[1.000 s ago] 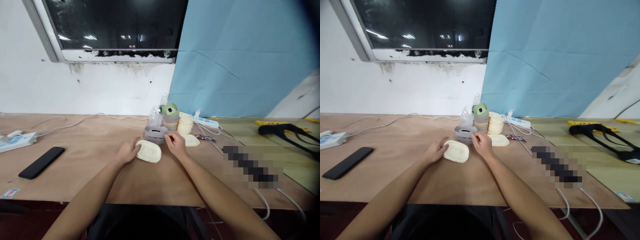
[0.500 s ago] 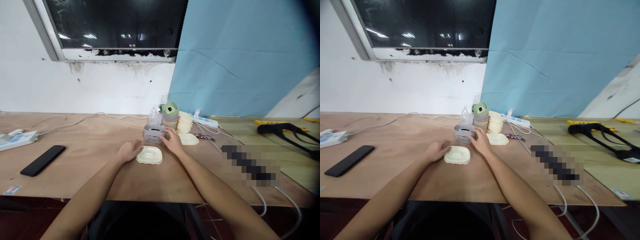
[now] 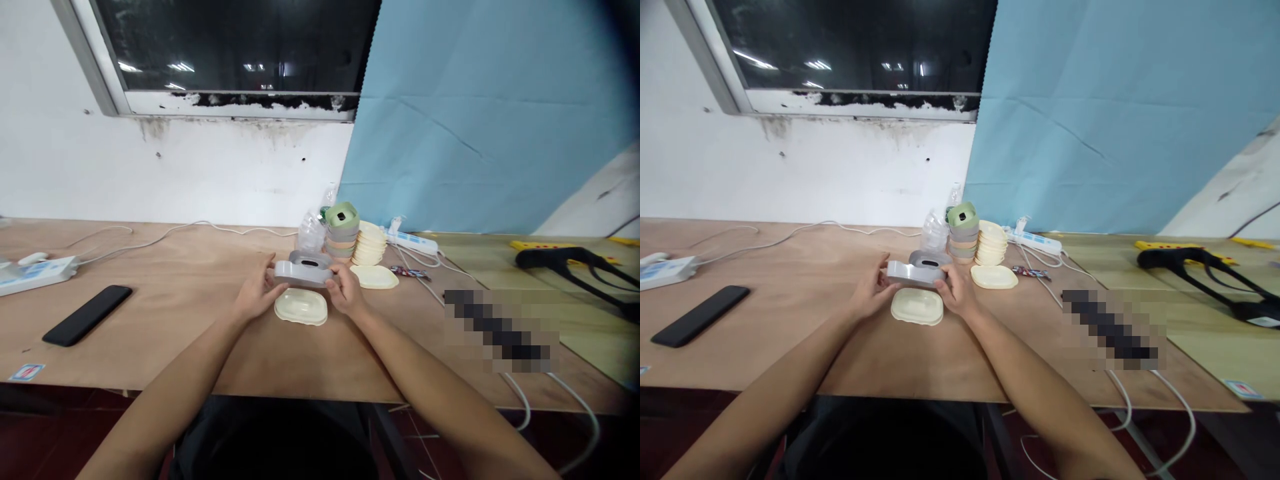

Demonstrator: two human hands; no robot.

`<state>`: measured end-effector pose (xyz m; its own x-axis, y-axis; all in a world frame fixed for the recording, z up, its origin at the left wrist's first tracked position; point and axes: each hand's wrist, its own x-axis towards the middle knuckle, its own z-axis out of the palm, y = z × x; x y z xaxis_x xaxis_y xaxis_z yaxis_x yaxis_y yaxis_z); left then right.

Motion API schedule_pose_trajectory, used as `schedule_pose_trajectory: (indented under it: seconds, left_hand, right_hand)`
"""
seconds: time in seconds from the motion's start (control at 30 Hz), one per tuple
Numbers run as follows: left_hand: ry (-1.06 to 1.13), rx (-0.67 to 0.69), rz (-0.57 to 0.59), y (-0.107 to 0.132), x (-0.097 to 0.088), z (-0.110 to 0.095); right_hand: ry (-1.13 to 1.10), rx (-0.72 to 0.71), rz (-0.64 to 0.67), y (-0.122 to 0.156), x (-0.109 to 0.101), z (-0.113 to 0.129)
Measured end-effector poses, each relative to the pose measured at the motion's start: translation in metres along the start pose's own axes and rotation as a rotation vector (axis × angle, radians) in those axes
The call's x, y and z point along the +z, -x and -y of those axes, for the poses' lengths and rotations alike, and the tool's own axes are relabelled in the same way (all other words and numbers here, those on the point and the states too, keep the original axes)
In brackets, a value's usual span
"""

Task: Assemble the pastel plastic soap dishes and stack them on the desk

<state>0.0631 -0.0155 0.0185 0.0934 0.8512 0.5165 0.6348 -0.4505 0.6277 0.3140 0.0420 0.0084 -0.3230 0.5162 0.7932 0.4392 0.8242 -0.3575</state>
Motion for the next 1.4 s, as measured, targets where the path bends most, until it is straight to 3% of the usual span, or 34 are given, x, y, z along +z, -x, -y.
schedule_pose_trajectory:
  seconds: [0.1,0.23,0.53,0.7,0.87,1.1,1.23,1.4]
  left_hand:
    - [0.013,0.041,0.069,0.001,-0.002,-0.006]
    - [-0.011,-0.043,0.110,0.003,-0.003,-0.007]
    - [-0.031,-0.040,0.171,0.002,0.001,-0.006]
    - [-0.057,-0.058,0.218,0.002,0.000,-0.009]
    - [-0.067,-0.030,0.310,0.001,-0.003,-0.012]
    - [-0.164,-0.049,0.436,0.001,-0.001,-0.006]
    - [-0.250,-0.080,0.498,0.000,0.003,0.000]
    - [-0.284,-0.105,0.481,-0.001,0.004,0.005]
  right_hand:
    - [-0.097,0.092,0.053,0.002,0.003,0.005]
    - [-0.189,0.224,0.082,-0.002,0.003,0.010]
    - [-0.075,0.179,0.272,-0.009,-0.006,0.007]
    - [-0.097,0.255,0.328,-0.013,-0.006,0.009]
    - [-0.121,0.353,0.472,-0.015,-0.008,0.006]
    - [-0.006,0.328,0.598,-0.011,-0.004,0.000]
    - [-0.028,0.346,0.631,-0.009,0.001,-0.003]
    - [-0.070,0.378,0.631,-0.008,0.005,-0.006]
